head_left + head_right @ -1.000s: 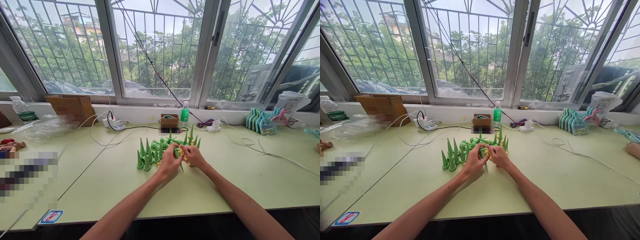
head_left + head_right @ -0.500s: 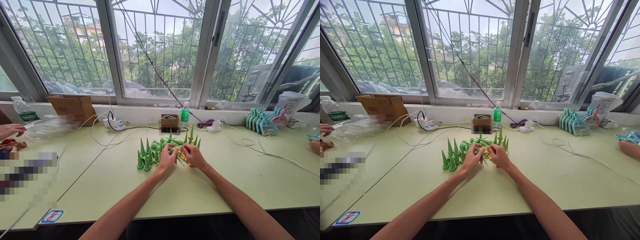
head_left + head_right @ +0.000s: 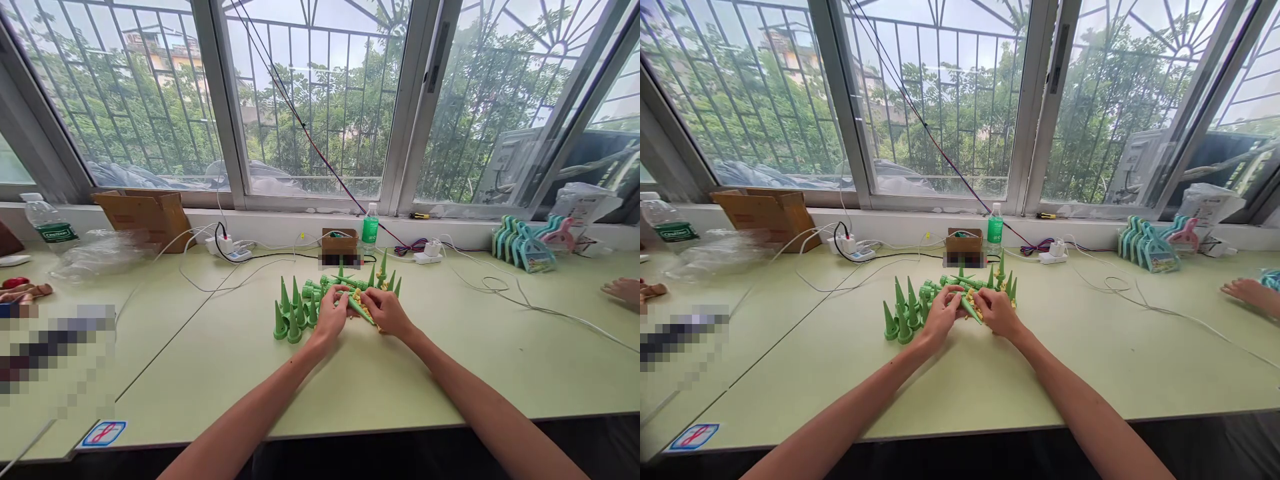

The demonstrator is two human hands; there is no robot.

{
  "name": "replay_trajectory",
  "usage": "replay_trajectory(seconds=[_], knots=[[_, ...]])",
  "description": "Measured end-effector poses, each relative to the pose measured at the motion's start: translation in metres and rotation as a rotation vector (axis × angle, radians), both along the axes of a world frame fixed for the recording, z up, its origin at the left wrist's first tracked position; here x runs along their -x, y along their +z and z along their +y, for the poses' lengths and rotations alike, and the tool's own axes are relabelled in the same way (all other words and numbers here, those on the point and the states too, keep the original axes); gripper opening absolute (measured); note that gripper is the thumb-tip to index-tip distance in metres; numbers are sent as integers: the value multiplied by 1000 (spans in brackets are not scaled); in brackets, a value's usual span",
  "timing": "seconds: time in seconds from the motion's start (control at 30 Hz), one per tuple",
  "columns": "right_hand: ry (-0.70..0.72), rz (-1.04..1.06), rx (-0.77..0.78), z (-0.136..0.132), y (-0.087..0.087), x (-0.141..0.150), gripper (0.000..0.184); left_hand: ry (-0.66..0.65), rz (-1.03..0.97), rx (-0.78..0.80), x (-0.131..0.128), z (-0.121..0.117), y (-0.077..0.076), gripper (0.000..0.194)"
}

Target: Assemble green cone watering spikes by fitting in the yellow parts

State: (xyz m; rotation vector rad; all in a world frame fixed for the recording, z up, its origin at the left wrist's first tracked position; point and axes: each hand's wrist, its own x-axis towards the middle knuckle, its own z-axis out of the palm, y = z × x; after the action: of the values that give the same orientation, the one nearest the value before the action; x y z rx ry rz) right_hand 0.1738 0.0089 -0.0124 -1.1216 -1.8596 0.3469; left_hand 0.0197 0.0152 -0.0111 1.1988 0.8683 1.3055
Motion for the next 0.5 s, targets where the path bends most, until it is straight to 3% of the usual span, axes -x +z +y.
replay_trajectory(seconds=[0.27, 0.5], knots=[[57, 17, 11, -6, 4, 1, 36, -63, -61, 35, 0, -1, -1, 21], [48, 33, -12, -7, 6, 2, 39, -219, -76, 42, 0, -6, 2, 27]])
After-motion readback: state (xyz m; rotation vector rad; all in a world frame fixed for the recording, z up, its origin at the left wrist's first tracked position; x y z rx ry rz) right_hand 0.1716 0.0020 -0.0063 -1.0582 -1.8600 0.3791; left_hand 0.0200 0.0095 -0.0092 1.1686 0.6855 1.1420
